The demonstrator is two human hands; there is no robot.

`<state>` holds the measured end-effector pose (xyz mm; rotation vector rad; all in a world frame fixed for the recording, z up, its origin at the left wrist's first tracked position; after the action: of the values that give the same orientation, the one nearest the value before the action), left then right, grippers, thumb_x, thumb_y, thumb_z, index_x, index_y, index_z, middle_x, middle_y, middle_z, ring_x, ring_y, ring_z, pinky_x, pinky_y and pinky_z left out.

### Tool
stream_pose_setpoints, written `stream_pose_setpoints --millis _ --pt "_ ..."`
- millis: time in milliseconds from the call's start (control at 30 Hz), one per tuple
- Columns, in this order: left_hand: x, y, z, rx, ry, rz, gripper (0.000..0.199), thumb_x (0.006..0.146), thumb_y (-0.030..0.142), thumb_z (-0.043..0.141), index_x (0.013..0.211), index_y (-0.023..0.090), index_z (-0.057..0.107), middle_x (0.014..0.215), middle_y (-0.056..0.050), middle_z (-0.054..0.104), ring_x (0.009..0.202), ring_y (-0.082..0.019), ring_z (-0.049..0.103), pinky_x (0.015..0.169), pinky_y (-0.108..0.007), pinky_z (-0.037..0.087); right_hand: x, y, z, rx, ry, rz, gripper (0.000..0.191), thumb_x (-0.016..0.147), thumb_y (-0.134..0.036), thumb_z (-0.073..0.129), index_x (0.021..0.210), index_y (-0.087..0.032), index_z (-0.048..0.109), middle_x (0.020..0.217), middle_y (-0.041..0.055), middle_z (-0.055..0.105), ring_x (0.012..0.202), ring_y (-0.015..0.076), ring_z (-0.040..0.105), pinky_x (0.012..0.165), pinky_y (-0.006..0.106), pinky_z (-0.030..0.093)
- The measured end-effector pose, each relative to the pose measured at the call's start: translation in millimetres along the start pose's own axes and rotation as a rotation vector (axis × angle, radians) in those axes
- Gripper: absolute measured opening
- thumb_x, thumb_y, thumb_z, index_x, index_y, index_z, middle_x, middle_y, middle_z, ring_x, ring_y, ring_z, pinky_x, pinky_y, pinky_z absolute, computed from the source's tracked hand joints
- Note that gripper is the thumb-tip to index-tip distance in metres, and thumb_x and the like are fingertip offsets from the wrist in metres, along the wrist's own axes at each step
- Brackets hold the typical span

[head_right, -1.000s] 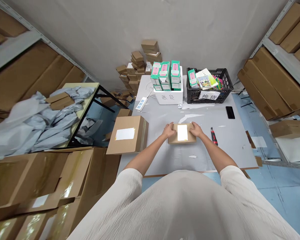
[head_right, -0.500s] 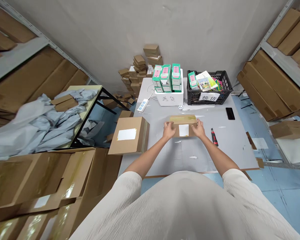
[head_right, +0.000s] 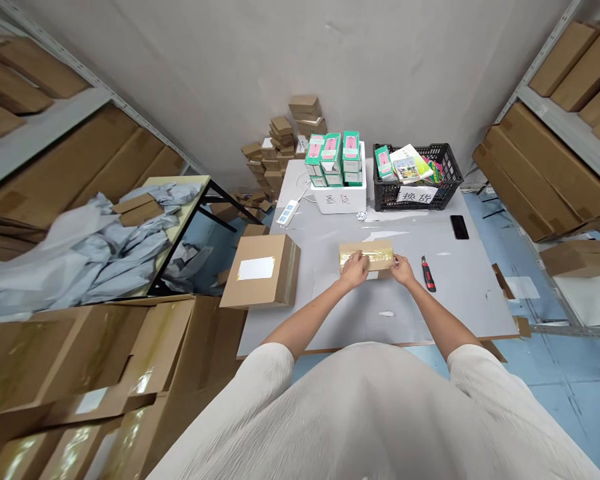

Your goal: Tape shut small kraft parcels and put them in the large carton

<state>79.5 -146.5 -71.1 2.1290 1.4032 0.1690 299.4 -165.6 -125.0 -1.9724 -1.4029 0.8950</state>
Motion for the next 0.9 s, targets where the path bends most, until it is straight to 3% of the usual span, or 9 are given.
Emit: stream_pose_setpoints --millis 167,367,533,633,800,900 --pt "9.6 36.2 15.4 0.008 -0.061 0.097 0.063 0.092 0.019 0.065 0.154 0.027 0.055 0.171 -0.018 0.04 0.157 -0.041 0.041 0.127 -0.058 0.037 0.3 -10.3 3.5 0.05 -0.019 -0.017 0.048 0.084 -0.033 0.066 0.13 -0.021 0.073 0.126 0.0104 0.079 0.113 0.0299 0.075 0.106 0.047 0.059" --pt "10.2 49.8 11.9 -0.044 -0.1 0.085 0.059 0.095 0.023 0.066 0.153 0.028 0.054 0.169 -0.018 0.04 0.155 -0.042 0.044 0.124 -0.057 0.041 0.4 -20.7 17.9 0.265 -0.042 0.017 0.046 0.085 -0.03 0.059 0.129 -0.023 0.073 0.129 0.0086 0.081 0.12 0.0277 0.075 0.11 0.044 0.058" --pt "3.7 45.9 -8.0 0.069 -0.098 0.033 0.062 0.099 0.021 0.06 0.158 0.031 0.047 0.172 -0.016 0.032 0.151 -0.04 0.046 0.118 -0.057 0.047 3.1 -32.5 32.2 0.44 -0.015 -0.012 0.075 0.086 -0.033 0.061 0.16 -0.029 0.05 0.134 0.0066 0.079 0.125 0.0268 0.074 0.118 0.052 0.053" --pt "-1.2 39.4 -23.8 0.108 -0.085 0.012 0.067 0.098 0.022 0.061 0.162 0.033 0.044 0.173 -0.016 0.029 0.149 -0.04 0.046 0.111 -0.054 0.051 4.8 -49.5 40.9 0.48 -0.036 -0.08 0.081 0.087 -0.036 0.061 0.166 -0.033 0.042 0.137 0.0051 0.078 0.128 0.0274 0.072 0.12 0.056 0.05" --pt "-13.7 21.8 -49.6 0.155 -0.039 0.004 0.063 0.1 0.025 0.062 0.161 0.034 0.048 0.164 -0.016 0.037 0.147 -0.042 0.045 0.108 -0.052 0.053 7.5 -80.1 51.9 0.504 -0.084 -0.16 0.076 0.09 -0.035 0.058 0.165 -0.033 0.044 0.138 0.0042 0.077 0.137 0.0283 0.067 0.126 0.058 0.044" --pt "-26.7 8.7 -64.2 0.171 0.024 -0.015 0.054 0.106 0.031 0.056 0.159 0.032 0.05 0.162 -0.017 0.039 0.141 -0.04 0.052 0.105 -0.051 0.055 11.8 -92.2 61.3 0.473 -0.135 -0.21 0.066 0.09 -0.033 0.057 0.156 -0.03 0.056 0.142 0.0056 0.075 0.139 0.0285 0.064 0.127 0.055 0.044"
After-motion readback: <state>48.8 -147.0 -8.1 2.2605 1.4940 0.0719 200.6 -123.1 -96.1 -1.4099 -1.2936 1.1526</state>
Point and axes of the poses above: each hand's wrist, its own x-axis towards the middle knuckle, its own z-axis out of the palm, y = z × x, the point moved 10 cm from there along x, towards the middle knuckle
